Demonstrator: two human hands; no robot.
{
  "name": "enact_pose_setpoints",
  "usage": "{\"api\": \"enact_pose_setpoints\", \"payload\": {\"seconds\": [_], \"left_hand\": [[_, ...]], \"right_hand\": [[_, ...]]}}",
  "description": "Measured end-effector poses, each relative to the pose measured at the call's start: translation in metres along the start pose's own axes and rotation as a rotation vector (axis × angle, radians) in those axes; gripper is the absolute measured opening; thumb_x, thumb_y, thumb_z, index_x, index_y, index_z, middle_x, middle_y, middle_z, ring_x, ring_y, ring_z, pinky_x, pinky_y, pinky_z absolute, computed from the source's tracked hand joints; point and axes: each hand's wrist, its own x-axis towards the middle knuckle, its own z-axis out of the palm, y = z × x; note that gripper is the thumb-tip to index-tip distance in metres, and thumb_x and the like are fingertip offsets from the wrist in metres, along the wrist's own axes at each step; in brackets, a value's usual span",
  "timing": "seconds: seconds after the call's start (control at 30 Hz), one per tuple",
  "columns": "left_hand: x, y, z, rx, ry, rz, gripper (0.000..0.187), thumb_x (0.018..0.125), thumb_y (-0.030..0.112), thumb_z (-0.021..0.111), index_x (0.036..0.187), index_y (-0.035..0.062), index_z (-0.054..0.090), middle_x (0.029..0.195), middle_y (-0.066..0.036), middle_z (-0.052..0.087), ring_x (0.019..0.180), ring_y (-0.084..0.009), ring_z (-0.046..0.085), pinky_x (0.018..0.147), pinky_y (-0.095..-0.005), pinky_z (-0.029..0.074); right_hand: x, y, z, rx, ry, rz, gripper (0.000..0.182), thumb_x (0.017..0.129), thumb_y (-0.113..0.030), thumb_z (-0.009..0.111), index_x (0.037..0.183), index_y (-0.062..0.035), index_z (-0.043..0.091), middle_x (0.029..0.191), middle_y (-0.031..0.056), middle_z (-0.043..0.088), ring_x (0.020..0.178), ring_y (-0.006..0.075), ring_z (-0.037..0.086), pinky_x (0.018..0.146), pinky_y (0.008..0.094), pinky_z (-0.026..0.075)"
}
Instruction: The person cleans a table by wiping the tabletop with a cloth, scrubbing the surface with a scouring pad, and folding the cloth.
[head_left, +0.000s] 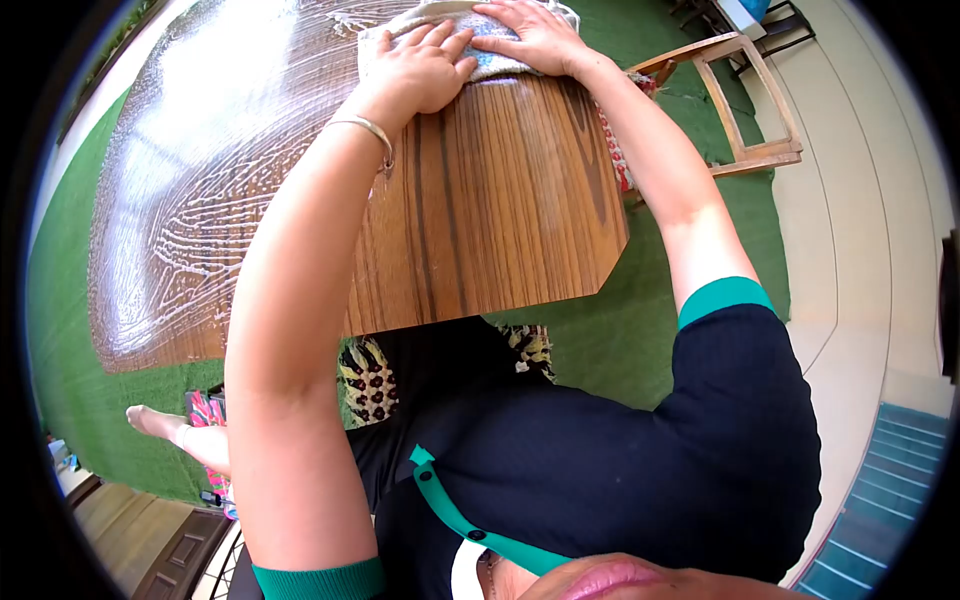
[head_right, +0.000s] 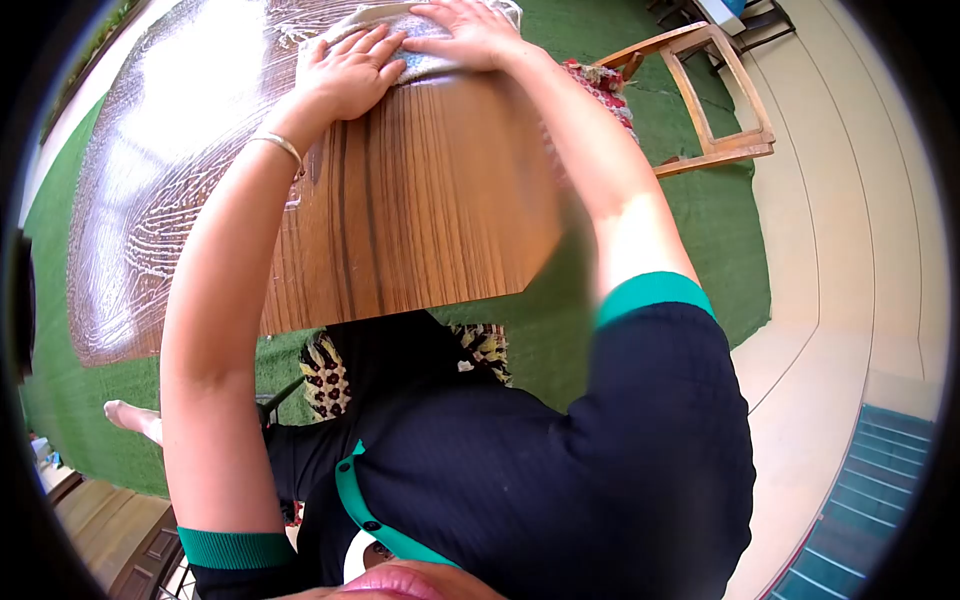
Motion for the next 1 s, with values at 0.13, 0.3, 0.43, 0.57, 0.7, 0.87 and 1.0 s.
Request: {"api": "enact_pose_setpoints", "payload": {"seconds": [0.13,0.3,0.43,0.57,0.7,0.87,1.0], "left_hand": [[0.014,-0.004,0.004,-0.063,0.016,-0.037,0.058,0.105,0.051,0.025,0.157,0.0254,0.031,0.164,-0.001,0.025,0.153,-0.0192,0.019,0.122,-0.0528,0.011],[-0.01,-0.006,0.0,-0.124,0.001,0.002,0.054,0.105,0.044,0.029,0.156,0.0282,0.033,0.164,-0.004,0.026,0.153,-0.0235,0.019,0.123,-0.0487,0.012],[-0.066,-0.005,-0.017,-0.142,-0.055,0.117,0.053,0.106,0.04,0.023,0.157,0.0267,0.03,0.165,-0.005,0.024,0.153,-0.0243,0.016,0.124,-0.0478,0.012],[-0.139,-0.001,-0.04,-0.148,-0.102,0.226,0.054,0.106,0.038,0.025,0.157,0.022,0.03,0.165,-0.009,0.024,0.153,-0.0265,0.018,0.124,-0.0493,0.011],[-0.201,-0.008,-0.02,-0.372,0.167,0.306,0.052,0.099,0.034,0.04,0.147,0.0171,0.049,0.156,-0.017,0.04,0.145,-0.032,0.035,0.119,-0.0535,0.02],[-0.265,-0.03,-0.012,-0.435,0.352,0.258,0.048,0.096,0.032,0.05,0.138,0.0111,0.056,0.147,-0.016,0.05,0.138,-0.0321,0.043,0.117,-0.0501,0.026],[-0.314,-0.069,-0.01,-0.399,0.457,0.142,0.048,0.094,0.032,0.055,0.136,0.0086,0.058,0.145,-0.015,0.051,0.138,-0.0298,0.045,0.117,-0.0497,0.026]], "right_hand": [[0.01,-0.005,0.0,-0.035,0.037,0.024,0.077,0.093,-0.068,0.045,0.15,-0.016,0.043,0.156,0.011,0.039,0.147,0.0275,0.03,0.122,0.0439,0.018],[-0.02,-0.007,0.038,-0.121,0.081,0.161,0.078,0.093,-0.074,0.037,0.155,-0.0258,0.036,0.162,0.0113,0.029,0.151,0.0306,0.022,0.123,0.0462,0.015],[-0.071,-0.046,0.026,-0.101,0.021,0.163,0.08,0.094,-0.075,0.035,0.157,-0.0259,0.03,0.163,0.0135,0.025,0.152,0.0329,0.017,0.122,0.0476,0.011],[-0.135,-0.111,0.003,0.026,-0.019,0.142,0.075,0.095,-0.064,0.045,0.156,-0.0224,0.031,0.162,0.0176,0.025,0.15,0.0379,0.019,0.122,0.0501,0.011],[-0.182,-0.164,-0.009,-0.044,-0.074,-0.043,0.075,0.094,-0.058,0.052,0.155,-0.0196,0.034,0.161,0.0217,0.022,0.149,0.0423,0.016,0.12,0.0542,0.01],[-0.18,-0.219,-0.004,-0.083,-0.172,-0.158,0.074,0.095,-0.056,0.051,0.155,-0.0154,0.033,0.161,0.0252,0.019,0.148,0.046,0.014,0.119,0.058,0.011],[-0.143,-0.273,0.006,-0.106,-0.199,-0.308,0.077,0.096,-0.053,0.051,0.155,-0.0091,0.028,0.16,0.0271,0.018,0.147,0.0475,0.015,0.118,0.0586,0.012]]}}
